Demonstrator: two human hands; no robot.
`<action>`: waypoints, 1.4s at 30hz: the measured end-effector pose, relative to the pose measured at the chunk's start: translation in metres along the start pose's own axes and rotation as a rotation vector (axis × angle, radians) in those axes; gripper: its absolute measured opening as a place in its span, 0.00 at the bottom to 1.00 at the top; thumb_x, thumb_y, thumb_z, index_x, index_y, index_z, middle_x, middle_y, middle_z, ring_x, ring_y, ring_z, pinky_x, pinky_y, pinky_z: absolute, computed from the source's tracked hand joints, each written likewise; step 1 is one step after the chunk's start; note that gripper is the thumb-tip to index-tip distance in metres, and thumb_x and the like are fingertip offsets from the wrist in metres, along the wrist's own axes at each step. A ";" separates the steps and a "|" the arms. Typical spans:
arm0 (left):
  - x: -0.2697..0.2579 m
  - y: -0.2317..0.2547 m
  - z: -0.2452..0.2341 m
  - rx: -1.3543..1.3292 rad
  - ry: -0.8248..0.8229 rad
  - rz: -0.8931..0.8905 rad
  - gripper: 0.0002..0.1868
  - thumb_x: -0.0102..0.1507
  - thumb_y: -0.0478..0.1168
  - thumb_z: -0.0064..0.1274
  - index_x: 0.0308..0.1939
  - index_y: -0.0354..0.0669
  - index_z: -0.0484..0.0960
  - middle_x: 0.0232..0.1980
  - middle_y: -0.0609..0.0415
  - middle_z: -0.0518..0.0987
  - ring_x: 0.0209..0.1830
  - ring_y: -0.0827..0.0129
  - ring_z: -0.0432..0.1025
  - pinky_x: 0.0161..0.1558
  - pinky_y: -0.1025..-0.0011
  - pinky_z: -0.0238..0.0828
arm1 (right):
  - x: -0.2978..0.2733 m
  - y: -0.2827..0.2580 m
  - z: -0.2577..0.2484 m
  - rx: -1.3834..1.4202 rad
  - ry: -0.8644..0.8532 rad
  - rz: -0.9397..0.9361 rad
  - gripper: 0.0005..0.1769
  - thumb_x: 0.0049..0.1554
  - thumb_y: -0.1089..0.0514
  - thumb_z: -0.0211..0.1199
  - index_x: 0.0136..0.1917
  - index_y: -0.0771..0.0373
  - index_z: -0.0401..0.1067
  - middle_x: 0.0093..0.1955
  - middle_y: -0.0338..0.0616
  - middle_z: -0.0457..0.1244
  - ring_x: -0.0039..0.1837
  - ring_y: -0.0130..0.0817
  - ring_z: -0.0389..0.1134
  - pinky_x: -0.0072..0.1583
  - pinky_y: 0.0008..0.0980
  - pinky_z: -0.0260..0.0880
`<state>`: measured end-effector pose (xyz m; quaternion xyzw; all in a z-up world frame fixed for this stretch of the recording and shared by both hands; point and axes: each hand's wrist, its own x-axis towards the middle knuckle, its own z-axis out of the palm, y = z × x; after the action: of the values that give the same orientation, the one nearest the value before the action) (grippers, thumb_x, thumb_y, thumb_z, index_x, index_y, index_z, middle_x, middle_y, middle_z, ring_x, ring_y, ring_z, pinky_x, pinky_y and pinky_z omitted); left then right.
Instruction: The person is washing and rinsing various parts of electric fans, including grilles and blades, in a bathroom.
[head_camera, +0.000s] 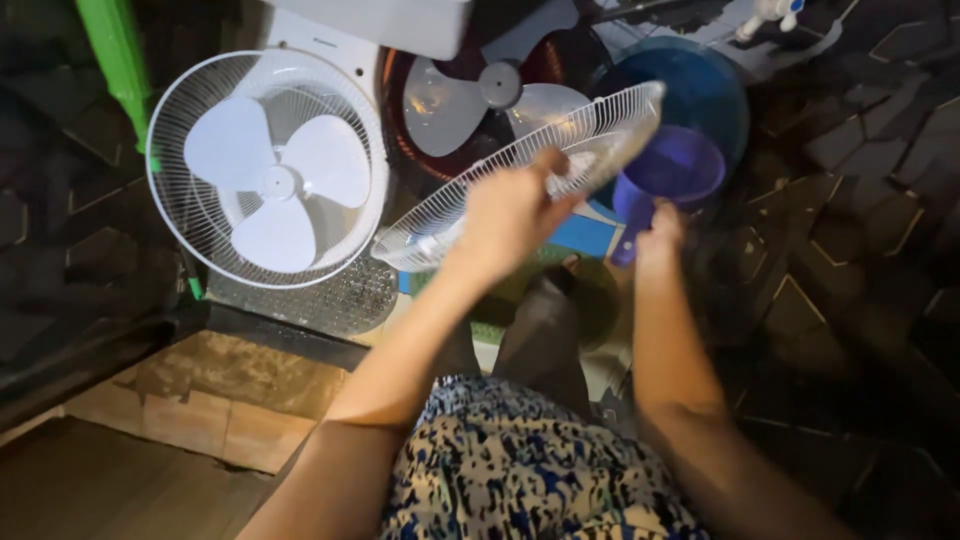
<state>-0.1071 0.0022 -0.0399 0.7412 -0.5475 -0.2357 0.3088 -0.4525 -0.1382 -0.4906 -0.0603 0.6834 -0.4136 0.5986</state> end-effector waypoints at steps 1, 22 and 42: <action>-0.003 0.004 0.020 0.000 -0.008 0.004 0.16 0.62 0.54 0.58 0.44 0.47 0.81 0.23 0.46 0.81 0.27 0.48 0.78 0.31 0.52 0.73 | -0.054 -0.021 -0.051 0.005 0.007 0.001 0.12 0.53 0.68 0.63 0.51 0.61 0.75 0.47 0.47 0.71 0.44 0.43 0.75 0.47 0.48 0.81; -0.024 0.032 0.171 -0.122 -0.352 -0.062 0.27 0.59 0.33 0.50 0.64 0.38 0.68 0.33 0.40 0.83 0.30 0.46 0.80 0.31 0.52 0.76 | -0.139 -0.155 0.051 -0.454 -0.621 0.197 0.41 0.55 0.38 0.61 0.77 0.45 0.51 0.75 0.61 0.53 0.67 0.74 0.62 0.58 0.68 0.70; -0.163 -0.302 0.031 -0.044 0.843 -0.593 0.15 0.59 0.39 0.58 0.48 0.41 0.76 0.43 0.43 0.81 0.45 0.47 0.75 0.47 0.53 0.73 | -0.449 -0.017 0.214 -0.726 -1.056 -0.578 0.42 0.71 0.63 0.60 0.88 0.55 0.40 0.81 0.57 0.57 0.73 0.52 0.66 0.65 0.46 0.74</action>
<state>0.0255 0.2158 -0.2758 0.8885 -0.1367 -0.0055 0.4379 -0.1500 0.0047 -0.1222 -0.6282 0.3527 -0.2171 0.6587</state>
